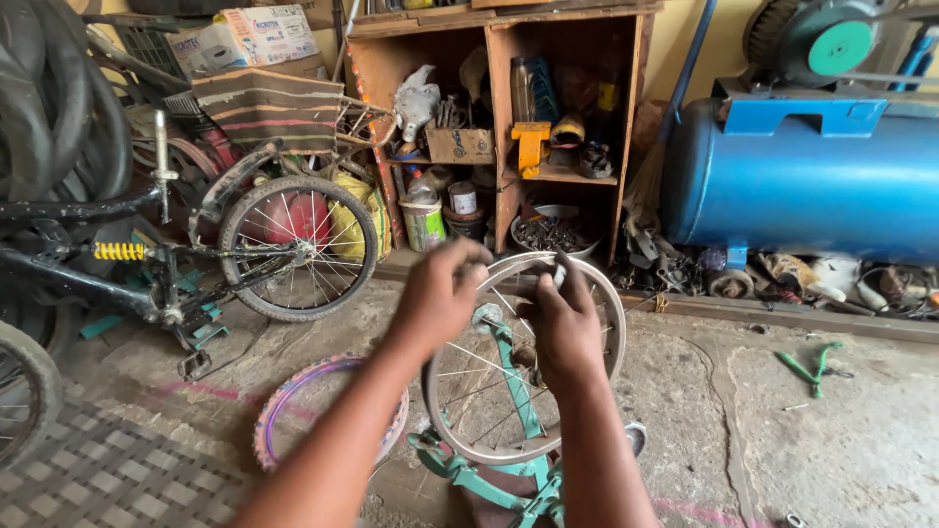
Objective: The person retrieves bicycle spokes from a box, threads them into a wheel rim and hub, mounts the bicycle wheel onto a truing stand, and adjusts the hub and spokes by hand.
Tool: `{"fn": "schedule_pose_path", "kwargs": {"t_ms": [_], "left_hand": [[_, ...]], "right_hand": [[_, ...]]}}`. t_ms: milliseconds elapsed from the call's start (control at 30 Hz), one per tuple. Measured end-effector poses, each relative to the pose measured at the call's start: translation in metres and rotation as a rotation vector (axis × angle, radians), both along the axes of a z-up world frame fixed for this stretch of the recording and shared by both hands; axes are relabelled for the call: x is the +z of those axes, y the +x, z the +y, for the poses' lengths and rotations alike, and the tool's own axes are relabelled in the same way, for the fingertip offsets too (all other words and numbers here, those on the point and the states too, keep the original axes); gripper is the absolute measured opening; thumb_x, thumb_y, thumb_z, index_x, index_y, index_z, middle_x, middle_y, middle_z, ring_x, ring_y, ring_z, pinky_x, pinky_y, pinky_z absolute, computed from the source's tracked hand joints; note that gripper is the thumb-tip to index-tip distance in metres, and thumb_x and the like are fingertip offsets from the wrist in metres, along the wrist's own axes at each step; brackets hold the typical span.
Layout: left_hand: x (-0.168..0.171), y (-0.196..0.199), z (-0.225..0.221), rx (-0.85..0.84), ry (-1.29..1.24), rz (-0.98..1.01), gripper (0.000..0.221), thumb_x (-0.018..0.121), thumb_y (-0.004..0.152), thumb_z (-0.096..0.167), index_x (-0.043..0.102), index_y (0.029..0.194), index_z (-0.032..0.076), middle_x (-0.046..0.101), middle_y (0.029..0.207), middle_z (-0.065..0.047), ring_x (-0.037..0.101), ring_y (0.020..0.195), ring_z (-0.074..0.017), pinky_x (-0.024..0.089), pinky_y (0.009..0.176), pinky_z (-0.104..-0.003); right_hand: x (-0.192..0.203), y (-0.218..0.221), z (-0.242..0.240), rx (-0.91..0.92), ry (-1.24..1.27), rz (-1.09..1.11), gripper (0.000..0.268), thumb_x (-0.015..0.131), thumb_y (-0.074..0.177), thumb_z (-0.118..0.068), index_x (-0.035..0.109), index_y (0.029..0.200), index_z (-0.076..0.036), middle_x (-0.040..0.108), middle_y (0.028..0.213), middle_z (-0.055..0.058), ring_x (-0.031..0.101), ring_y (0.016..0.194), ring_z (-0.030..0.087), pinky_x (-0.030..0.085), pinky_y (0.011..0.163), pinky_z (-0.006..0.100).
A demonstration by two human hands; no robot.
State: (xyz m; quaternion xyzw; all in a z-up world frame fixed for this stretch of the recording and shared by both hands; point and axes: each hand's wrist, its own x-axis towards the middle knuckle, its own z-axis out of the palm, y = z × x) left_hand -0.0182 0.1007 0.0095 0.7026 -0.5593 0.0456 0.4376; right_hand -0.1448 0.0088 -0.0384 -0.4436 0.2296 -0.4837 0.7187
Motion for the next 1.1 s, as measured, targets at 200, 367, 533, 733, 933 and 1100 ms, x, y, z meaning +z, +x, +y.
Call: {"fn": "schedule_pose_path", "kwargs": {"t_ms": [200,367,533,733,933,1100], "left_hand": [[-0.049,-0.010,0.037,-0.161,-0.379,0.332,0.022,0.064,0.104,0.018,0.070,0.115,0.000,0.071,0.102,-0.013,0.067,0.090,-0.0202,0.054,0.074,-0.035],[-0.039,-0.021,0.056,-0.321,-0.334,0.786,0.022,0.062,0.099,0.018,0.071,0.110,0.001,0.072,0.090,-0.005,0.068,0.075,-0.0128,0.057,0.061,-0.030],[-0.025,-0.023,0.069,-0.208,-0.258,0.791,0.021,0.064,0.097,0.020,0.071,0.109,0.005,0.074,0.089,-0.003,0.069,0.075,-0.0117,0.059,0.064,-0.028],[-0.026,-0.016,0.070,-0.196,-0.290,0.872,0.027,0.070,0.095,0.030,0.072,0.108,0.006,0.072,0.088,-0.004,0.064,0.074,-0.0117,0.056,0.065,-0.030],[-0.032,-0.008,0.067,-0.320,-0.314,0.861,0.022,0.070,0.096,0.027,0.075,0.103,0.007,0.074,0.089,-0.001,0.065,0.079,-0.0097,0.054,0.071,-0.027],[-0.032,-0.011,0.069,-0.170,-0.282,0.628,0.016,0.070,0.093,0.019,0.073,0.104,0.008,0.074,0.090,0.001,0.066,0.081,-0.0074,0.054,0.073,-0.026]], "right_hand": [[0.005,0.002,0.052,0.169,-0.293,-0.103,0.038,0.050,0.106,-0.015,0.058,0.142,-0.004,0.069,0.127,0.014,0.066,0.111,0.020,0.055,0.094,0.036],[0.042,-0.014,0.082,0.142,-0.417,0.163,0.038,0.054,0.103,-0.019,0.063,0.138,-0.006,0.072,0.125,0.012,0.067,0.108,0.019,0.057,0.091,0.034],[0.057,-0.023,0.080,0.179,-0.489,0.310,0.045,0.062,0.096,-0.014,0.059,0.141,-0.012,0.072,0.124,0.006,0.067,0.104,0.017,0.056,0.086,0.034],[0.058,-0.027,0.078,0.150,-0.688,0.381,0.051,0.071,0.088,-0.006,0.058,0.137,-0.009,0.075,0.112,0.008,0.071,0.096,0.015,0.061,0.083,0.030],[0.028,-0.025,0.084,-0.013,-0.666,0.565,0.031,0.076,0.088,-0.011,0.070,0.118,-0.004,0.079,0.098,0.005,0.074,0.086,0.013,0.061,0.076,0.028],[0.012,-0.021,0.071,0.113,-0.478,0.329,0.019,0.064,0.098,-0.015,0.068,0.111,-0.002,0.075,0.095,0.008,0.070,0.086,0.015,0.059,0.081,0.033]]}}
